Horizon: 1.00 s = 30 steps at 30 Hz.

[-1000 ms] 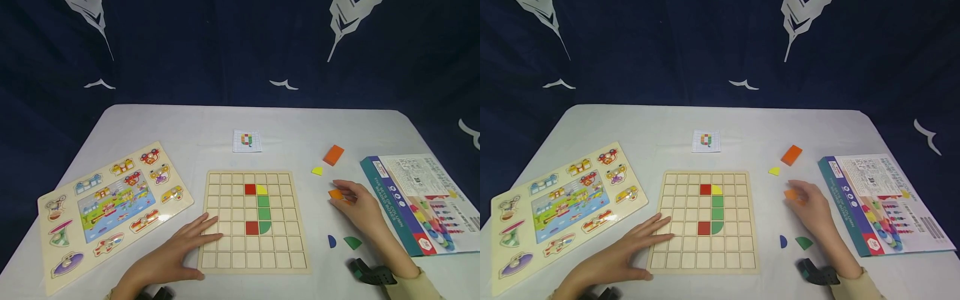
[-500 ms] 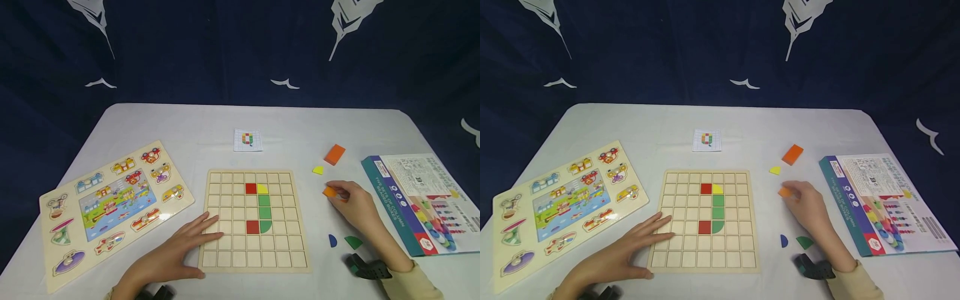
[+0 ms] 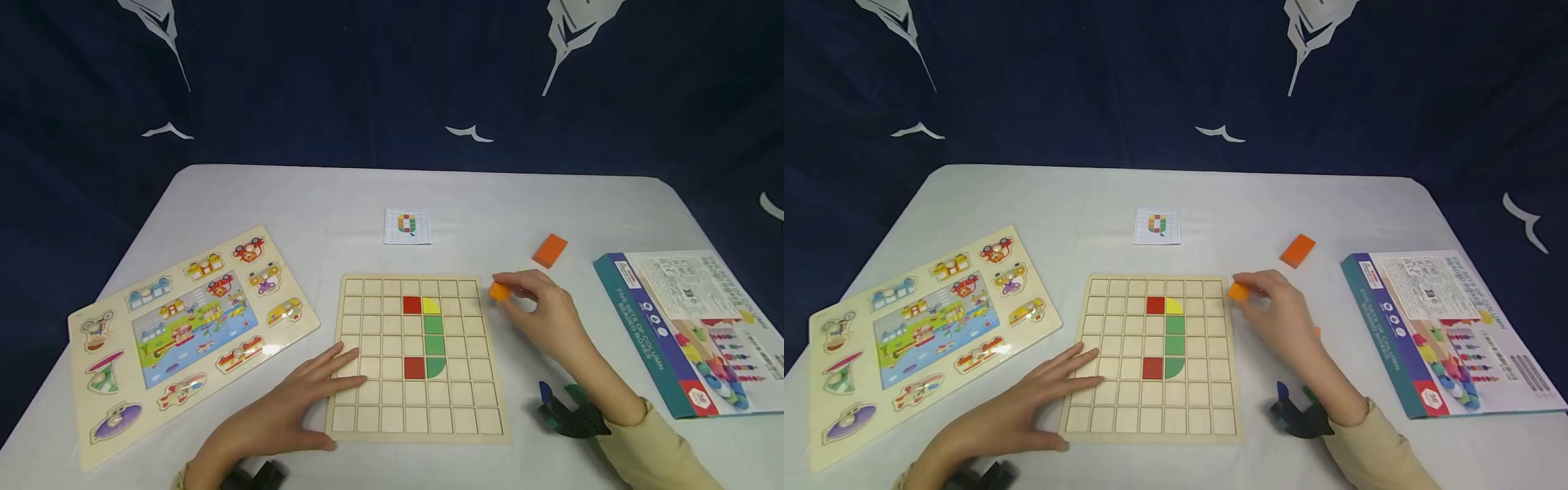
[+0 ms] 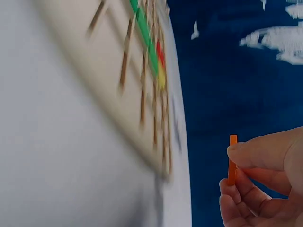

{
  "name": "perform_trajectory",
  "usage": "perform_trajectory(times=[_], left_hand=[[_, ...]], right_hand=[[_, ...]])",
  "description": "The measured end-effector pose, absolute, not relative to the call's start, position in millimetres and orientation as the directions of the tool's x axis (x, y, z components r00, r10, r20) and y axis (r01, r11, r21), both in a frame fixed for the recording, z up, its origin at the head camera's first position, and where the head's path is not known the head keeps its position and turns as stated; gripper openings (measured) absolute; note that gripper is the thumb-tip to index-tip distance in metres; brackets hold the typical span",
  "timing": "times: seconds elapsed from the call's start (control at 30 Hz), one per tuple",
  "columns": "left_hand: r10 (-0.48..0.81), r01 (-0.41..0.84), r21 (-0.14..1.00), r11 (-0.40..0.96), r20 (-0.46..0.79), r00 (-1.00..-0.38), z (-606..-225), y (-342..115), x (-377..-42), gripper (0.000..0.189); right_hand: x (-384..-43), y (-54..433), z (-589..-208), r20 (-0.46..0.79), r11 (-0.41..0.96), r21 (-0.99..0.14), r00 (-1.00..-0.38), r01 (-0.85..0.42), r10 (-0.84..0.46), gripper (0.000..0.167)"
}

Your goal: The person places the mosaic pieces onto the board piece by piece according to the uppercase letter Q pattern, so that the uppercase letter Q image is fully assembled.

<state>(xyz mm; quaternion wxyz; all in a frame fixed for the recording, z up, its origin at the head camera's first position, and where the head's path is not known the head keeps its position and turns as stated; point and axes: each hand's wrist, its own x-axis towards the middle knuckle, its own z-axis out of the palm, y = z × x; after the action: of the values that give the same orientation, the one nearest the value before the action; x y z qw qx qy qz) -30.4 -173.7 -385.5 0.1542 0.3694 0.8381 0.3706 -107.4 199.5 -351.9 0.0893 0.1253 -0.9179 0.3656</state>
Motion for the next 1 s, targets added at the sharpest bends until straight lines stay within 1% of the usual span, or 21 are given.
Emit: perform_trajectory(times=[0.23,0.33,0.4,0.53,0.7,1.0], left_hand=[[0.737,0.501,0.741,0.447,0.012,-0.676,-386,-173,-31,0.085],[0.731,0.479,0.749,0.457,-0.009,-0.683,-387,-173,-31,0.085],[0.727,0.466,0.754,0.462,-0.022,-0.686,-387,-173,-31,0.086],[0.731,0.46,0.762,0.455,-0.025,-0.682,-387,-173,-32,0.086],[0.738,0.461,0.766,0.449,-0.027,-0.674,-386,-173,-33,0.085],[0.731,0.439,0.776,0.453,-0.043,-0.681,-386,-175,-32,0.084]], right_hand=[[-109,148,-350,0.229,0.553,-0.748,-0.925,-0.367,-0.303,0.034],[-105,126,-354,0.223,0.484,-0.773,-0.89,-0.41,-0.398,0.034],[-102,113,-358,0.207,0.463,-0.773,-0.862,-0.434,-0.463,0.034],[-97,98,-365,0.157,0.489,-0.74,-0.825,-0.463,-0.543,0.032],[-94,94,-370,0.119,0.552,-0.684,-0.819,-0.477,-0.561,0.032],[-96,90,-371,0.049,0.578,-0.652,-0.787,-0.491,-0.614,0.031]])
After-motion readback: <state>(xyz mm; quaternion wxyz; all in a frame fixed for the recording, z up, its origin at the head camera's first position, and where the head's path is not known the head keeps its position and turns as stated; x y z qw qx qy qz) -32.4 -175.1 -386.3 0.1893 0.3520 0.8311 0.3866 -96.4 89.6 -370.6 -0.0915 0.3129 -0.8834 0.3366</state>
